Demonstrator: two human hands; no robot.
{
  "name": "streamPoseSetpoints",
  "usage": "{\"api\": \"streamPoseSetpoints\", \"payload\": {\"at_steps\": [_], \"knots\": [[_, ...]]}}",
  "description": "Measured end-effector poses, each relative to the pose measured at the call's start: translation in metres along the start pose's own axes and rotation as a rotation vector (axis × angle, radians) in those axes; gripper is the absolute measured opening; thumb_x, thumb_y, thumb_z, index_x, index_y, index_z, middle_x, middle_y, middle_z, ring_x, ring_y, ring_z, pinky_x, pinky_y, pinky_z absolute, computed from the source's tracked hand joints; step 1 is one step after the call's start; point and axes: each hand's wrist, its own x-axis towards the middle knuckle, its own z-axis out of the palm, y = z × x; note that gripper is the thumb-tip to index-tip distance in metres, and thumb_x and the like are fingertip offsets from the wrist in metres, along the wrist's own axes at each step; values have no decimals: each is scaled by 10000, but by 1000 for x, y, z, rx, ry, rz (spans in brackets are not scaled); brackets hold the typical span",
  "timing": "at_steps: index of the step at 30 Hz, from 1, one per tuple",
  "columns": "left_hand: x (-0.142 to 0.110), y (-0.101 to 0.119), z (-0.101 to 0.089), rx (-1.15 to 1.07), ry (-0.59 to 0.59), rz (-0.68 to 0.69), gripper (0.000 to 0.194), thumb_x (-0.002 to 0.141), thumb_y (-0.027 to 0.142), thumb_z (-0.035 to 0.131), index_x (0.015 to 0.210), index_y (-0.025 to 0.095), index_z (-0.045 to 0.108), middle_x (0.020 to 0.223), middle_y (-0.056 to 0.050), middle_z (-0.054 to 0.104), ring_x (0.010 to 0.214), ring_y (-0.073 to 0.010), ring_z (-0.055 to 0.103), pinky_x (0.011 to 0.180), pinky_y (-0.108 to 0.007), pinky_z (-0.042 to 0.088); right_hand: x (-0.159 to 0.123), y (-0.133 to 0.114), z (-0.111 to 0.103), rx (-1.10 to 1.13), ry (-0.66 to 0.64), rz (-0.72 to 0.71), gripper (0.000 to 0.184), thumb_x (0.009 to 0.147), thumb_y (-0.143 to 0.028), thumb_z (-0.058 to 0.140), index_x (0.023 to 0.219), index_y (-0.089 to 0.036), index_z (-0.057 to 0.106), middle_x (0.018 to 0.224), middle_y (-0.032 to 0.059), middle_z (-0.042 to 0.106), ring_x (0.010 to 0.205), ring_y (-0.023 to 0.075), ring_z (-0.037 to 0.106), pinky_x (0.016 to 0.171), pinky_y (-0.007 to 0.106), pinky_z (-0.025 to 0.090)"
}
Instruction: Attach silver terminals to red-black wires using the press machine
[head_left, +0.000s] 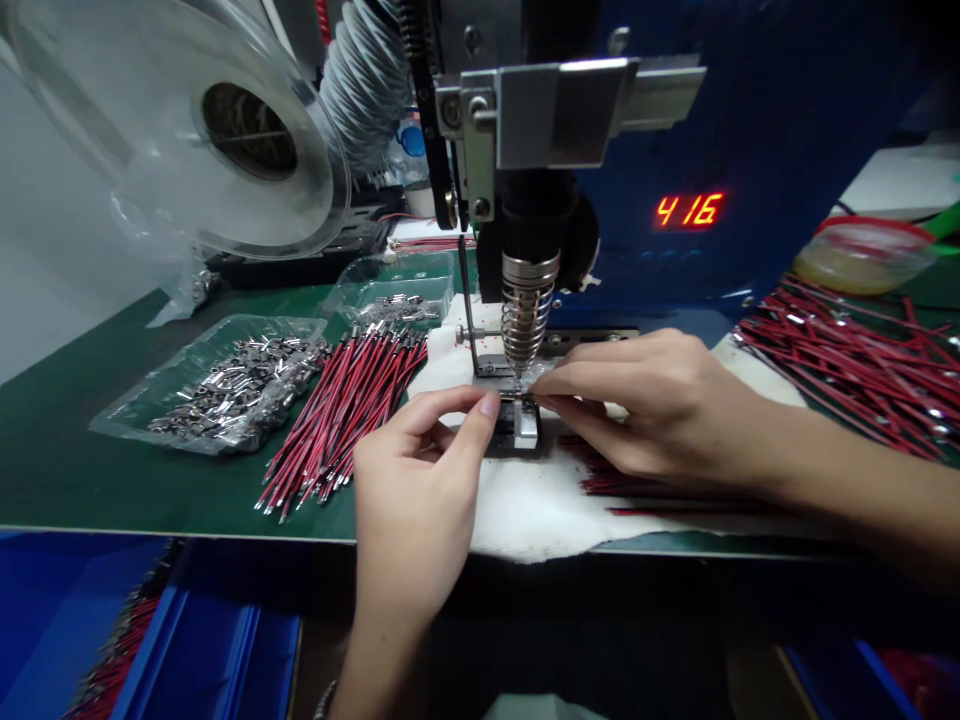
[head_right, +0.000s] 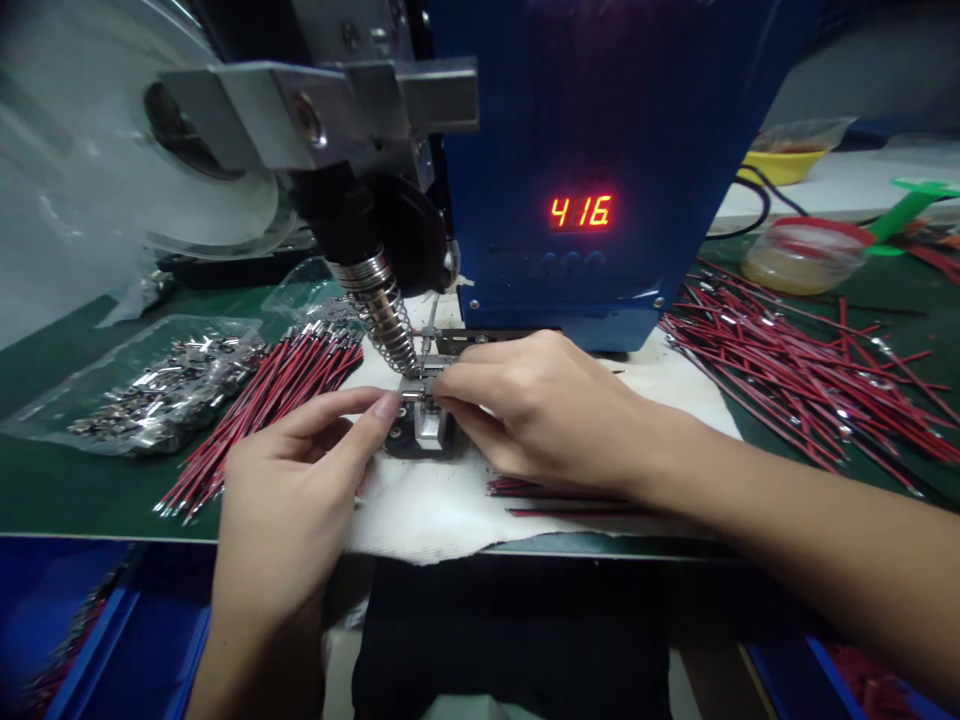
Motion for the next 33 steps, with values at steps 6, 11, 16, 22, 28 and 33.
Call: {"api": "streamPoseSetpoints", "payload": {"at_steps": [6,11,16,22,28,33], "knots": [[0,0,1,-13,-8,-3,117,792,358,749,835,254,781,673,41,650,519,-46,479,510,-147,416,3,0,-2,119,-33,56,159,906,-97,535,889,-122,691,757,50,653,630,122,530,576,259,363],[-1,0,1,-16,-2,-8,128,784,363,755,828,246,779,657,36,641,541,-57,508,523,-151,430,3,0,-3,135,-58,72,166,905,-96,532,902,-108,697,751,51,638,625,120,509,575,261,348],[-2,0,0,2,2,-16,155,785,372,751,842,231,779,607,31,614,518,-64,486,498,-162,413,2,1,-4,98,-57,62,164,907,-106,530,914,-119,694,753,47,638,624,125,512,568,264,342],[0,0,2,5,-3,-16,158,794,371,740,857,231,778,614,23,621,533,-76,499,503,-169,421,3,-1,-4,89,-53,66,180,900,-102,531,965,-147,693,774,40,651,627,129,527,569,260,360],[-2,0,0,-17,-13,-20,145,799,367,736,853,238,776,708,11,674,586,-86,555,545,-174,455,3,0,-3,89,-42,53,169,899,-101,539,946,-127,699,763,38,647,621,123,518,567,262,356],[-2,0,1,-26,-28,-17,127,804,364,734,840,249,773,782,15,703,604,-81,572,568,-172,467,3,0,-2,93,-42,42,171,907,-95,532,951,-116,695,764,42,647,623,121,523,572,258,357]]}}
